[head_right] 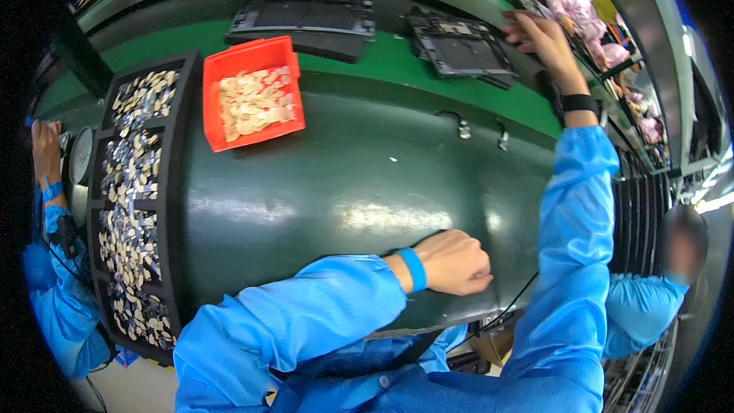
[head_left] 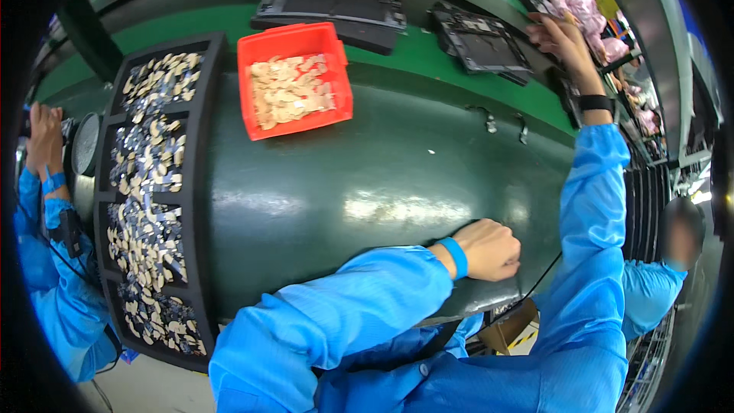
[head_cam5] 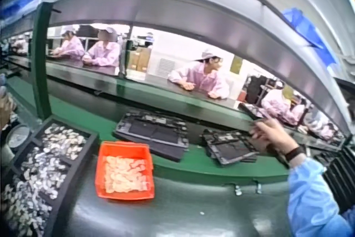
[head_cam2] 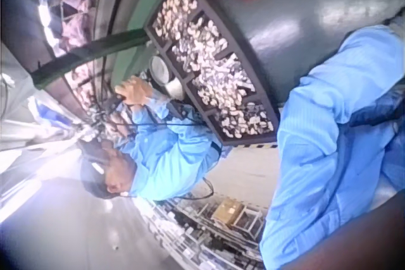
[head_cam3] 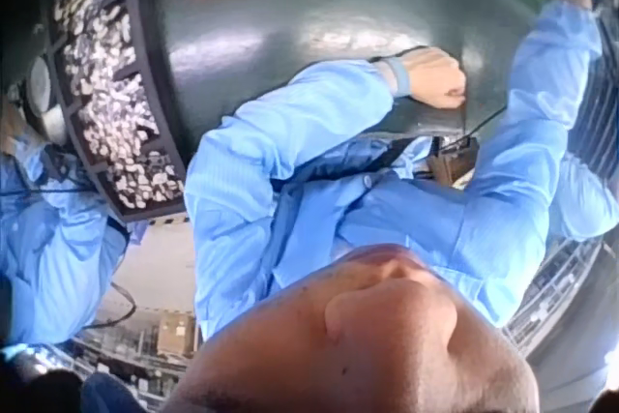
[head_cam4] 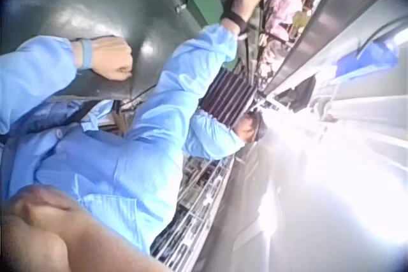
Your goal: Assembling internal hardware components and cables of tablet devices on a production line.
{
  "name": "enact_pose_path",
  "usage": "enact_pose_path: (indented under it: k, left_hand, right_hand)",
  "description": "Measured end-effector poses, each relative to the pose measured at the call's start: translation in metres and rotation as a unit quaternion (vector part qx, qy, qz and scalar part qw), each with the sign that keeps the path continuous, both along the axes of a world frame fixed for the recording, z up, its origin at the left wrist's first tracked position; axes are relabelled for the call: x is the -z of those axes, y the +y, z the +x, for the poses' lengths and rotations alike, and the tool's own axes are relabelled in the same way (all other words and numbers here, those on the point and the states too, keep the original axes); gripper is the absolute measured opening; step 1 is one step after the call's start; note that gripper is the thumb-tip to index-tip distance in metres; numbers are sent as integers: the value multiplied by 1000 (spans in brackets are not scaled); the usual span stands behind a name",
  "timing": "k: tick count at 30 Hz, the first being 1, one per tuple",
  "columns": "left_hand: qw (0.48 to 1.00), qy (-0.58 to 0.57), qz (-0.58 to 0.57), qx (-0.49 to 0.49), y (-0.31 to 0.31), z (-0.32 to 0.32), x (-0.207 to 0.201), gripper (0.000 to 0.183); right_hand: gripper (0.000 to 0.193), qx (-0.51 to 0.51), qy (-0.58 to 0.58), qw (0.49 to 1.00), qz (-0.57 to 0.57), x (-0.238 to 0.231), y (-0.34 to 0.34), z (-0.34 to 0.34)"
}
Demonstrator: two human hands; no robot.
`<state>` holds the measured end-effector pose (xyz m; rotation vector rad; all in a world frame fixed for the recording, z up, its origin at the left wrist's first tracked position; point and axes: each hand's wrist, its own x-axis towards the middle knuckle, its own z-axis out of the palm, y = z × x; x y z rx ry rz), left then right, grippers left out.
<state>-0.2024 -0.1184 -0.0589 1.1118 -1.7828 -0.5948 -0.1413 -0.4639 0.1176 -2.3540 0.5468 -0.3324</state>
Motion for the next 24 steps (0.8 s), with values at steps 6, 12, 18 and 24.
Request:
enact_pose_path:
  k: [6,12,18,24]
  left_hand:
    - [999,-40,-5,15,1,0,-3,35]
    - [999,-39,25,19,8,5,-7,41]
    - [998,-42,28,36,-2,-5,-12,39]
    - [997,-67,43,3,5,10,-11,42]
  right_hand:
    - [42,89,95,986,-103,-142,-1,-151]
    - [47,239,192,948,-85,-213,32,-256]
    - [43,251,125,943,-178,-274,55,-380]
    - [43,315,144,929,-130,-220,111,-460]
